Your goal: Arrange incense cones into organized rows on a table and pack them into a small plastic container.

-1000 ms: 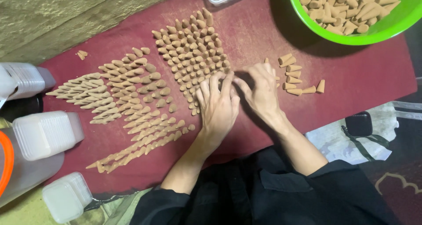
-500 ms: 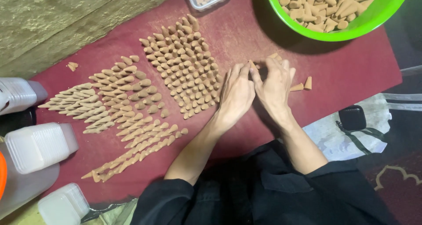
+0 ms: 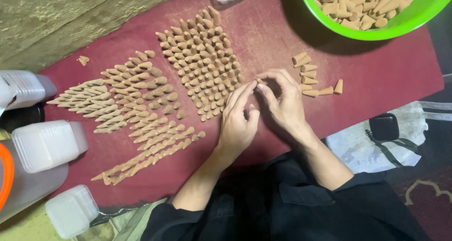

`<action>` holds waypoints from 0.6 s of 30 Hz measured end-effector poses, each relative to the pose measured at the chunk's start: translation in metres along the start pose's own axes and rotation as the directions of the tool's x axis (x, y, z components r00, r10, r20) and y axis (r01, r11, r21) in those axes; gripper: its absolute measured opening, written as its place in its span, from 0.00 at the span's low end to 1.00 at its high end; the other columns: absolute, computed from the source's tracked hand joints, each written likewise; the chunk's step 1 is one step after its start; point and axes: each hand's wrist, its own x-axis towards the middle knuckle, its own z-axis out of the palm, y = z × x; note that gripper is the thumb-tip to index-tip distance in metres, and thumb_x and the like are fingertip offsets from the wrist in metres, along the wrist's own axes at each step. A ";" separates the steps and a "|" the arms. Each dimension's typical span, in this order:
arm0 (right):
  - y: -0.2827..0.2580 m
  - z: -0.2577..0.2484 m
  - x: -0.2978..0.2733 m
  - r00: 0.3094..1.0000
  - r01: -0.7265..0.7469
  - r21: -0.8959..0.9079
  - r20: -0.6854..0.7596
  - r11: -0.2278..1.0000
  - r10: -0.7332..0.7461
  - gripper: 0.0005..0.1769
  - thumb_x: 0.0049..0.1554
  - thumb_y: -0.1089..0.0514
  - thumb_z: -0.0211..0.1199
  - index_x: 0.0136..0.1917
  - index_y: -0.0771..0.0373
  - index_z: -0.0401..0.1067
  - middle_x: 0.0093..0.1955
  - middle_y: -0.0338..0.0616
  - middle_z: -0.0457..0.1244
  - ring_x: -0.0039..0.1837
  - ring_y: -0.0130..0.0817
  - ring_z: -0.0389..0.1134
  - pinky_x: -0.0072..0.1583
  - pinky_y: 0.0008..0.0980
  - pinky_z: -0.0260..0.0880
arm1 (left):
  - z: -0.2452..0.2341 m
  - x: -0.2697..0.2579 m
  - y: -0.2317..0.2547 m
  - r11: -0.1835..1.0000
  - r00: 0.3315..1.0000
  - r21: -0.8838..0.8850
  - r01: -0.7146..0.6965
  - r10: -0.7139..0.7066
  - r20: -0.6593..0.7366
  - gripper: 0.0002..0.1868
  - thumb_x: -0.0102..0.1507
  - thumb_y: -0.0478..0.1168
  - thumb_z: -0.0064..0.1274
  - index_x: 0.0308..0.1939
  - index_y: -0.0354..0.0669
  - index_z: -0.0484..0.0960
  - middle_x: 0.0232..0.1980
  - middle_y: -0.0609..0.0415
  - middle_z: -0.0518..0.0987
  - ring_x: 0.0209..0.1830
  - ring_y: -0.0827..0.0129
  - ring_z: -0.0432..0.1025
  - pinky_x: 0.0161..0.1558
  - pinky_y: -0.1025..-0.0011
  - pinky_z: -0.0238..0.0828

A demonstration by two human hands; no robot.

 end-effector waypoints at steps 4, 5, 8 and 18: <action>0.019 0.023 -0.003 0.998 0.053 0.000 0.045 0.999 -0.053 0.11 0.61 0.63 0.67 0.57 0.61 0.77 0.52 0.49 0.69 0.56 0.51 0.72 0.57 0.46 0.70 | -0.004 -0.006 -0.004 0.994 0.999 0.106 -0.007 0.010 -0.030 0.29 0.59 0.30 0.47 0.67 0.37 0.75 0.61 0.44 0.76 0.56 0.52 0.74 0.59 0.59 0.72; 0.020 0.025 -0.003 0.996 0.070 -0.029 0.057 0.997 -0.068 0.10 0.61 0.63 0.67 0.57 0.60 0.77 0.51 0.49 0.68 0.54 0.52 0.70 0.56 0.47 0.70 | -0.004 -0.008 -0.005 0.979 0.999 0.206 0.007 0.001 -0.039 0.29 0.58 0.32 0.48 0.66 0.39 0.76 0.59 0.46 0.74 0.55 0.54 0.70 0.58 0.59 0.69; 0.030 0.032 -0.006 0.994 0.085 -0.073 0.075 0.994 -0.080 0.10 0.61 0.61 0.68 0.56 0.59 0.77 0.51 0.48 0.68 0.53 0.52 0.68 0.56 0.46 0.68 | -0.005 -0.011 -0.004 0.931 0.999 0.364 0.035 -0.020 -0.043 0.29 0.57 0.34 0.49 0.64 0.43 0.77 0.56 0.50 0.72 0.53 0.56 0.65 0.55 0.59 0.64; 0.047 0.042 -0.011 0.995 0.084 -0.161 0.067 0.983 -0.074 0.08 0.61 0.59 0.68 0.55 0.57 0.77 0.51 0.45 0.69 0.54 0.49 0.67 0.57 0.44 0.67 | -0.001 -0.012 -0.013 0.843 1.000 0.538 0.022 -0.013 -0.022 0.28 0.55 0.36 0.51 0.62 0.45 0.79 0.53 0.52 0.70 0.51 0.55 0.62 0.51 0.59 0.59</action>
